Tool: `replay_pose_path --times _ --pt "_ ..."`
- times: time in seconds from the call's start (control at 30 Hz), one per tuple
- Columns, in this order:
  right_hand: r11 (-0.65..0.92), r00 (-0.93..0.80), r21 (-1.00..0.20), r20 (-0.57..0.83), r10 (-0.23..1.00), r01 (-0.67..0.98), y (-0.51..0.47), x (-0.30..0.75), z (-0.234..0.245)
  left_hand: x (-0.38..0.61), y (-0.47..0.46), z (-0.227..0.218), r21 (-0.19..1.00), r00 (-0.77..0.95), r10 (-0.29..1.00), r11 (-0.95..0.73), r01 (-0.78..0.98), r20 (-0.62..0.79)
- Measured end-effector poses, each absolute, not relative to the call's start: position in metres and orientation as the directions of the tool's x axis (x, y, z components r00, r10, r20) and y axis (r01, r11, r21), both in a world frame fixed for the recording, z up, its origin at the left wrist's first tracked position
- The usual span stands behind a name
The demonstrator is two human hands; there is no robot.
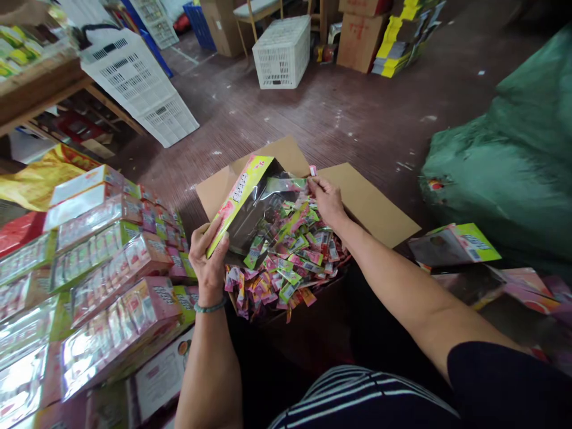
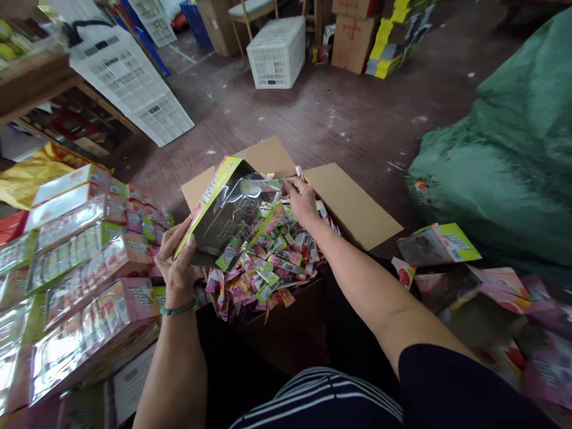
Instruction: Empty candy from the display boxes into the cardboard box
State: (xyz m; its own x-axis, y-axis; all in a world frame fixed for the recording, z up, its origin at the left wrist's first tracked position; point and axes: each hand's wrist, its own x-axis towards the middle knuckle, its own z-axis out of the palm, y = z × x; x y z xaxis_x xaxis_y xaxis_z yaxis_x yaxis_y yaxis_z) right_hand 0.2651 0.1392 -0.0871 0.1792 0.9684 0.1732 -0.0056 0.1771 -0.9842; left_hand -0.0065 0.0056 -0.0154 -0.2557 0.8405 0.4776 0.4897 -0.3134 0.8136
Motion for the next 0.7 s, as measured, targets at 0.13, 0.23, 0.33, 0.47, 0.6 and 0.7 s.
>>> replay_pose_path --times 0.13,0.23,0.33,0.47,0.6,0.7 --pt "0.055 0.379 -0.991 0.097 0.920 0.121 0.149 0.280 -0.097 -0.003 0.011 -0.019 0.847 -0.368 0.808 -0.275 0.454 0.459" --pt "-0.106 0.478 -0.967 0.018 0.878 0.231 0.155 0.297 -0.099 -0.004 0.016 -0.020 0.894 -0.499 0.754 -0.274 0.354 0.428" --pt "-0.113 0.322 -0.926 0.011 0.947 0.361 0.149 0.304 -0.091 -0.003 0.022 -0.021 0.926 -0.560 0.740 -0.336 0.174 0.374" --pt "0.149 0.003 -0.983 0.150 0.989 0.107 0.123 0.281 -0.072 0.005 0.030 -0.028 0.947 -0.534 0.799 -0.322 0.010 0.278" --pt "0.042 -0.180 -0.985 0.073 0.981 -0.170 0.103 0.254 -0.059 0.014 0.038 -0.034 0.971 -0.415 0.896 -0.218 -0.098 0.160" --pt "0.122 -0.231 -0.991 0.131 0.964 -0.051 0.101 0.250 -0.060 0.019 0.044 -0.035 0.971 -0.376 0.917 -0.195 -0.141 0.130"
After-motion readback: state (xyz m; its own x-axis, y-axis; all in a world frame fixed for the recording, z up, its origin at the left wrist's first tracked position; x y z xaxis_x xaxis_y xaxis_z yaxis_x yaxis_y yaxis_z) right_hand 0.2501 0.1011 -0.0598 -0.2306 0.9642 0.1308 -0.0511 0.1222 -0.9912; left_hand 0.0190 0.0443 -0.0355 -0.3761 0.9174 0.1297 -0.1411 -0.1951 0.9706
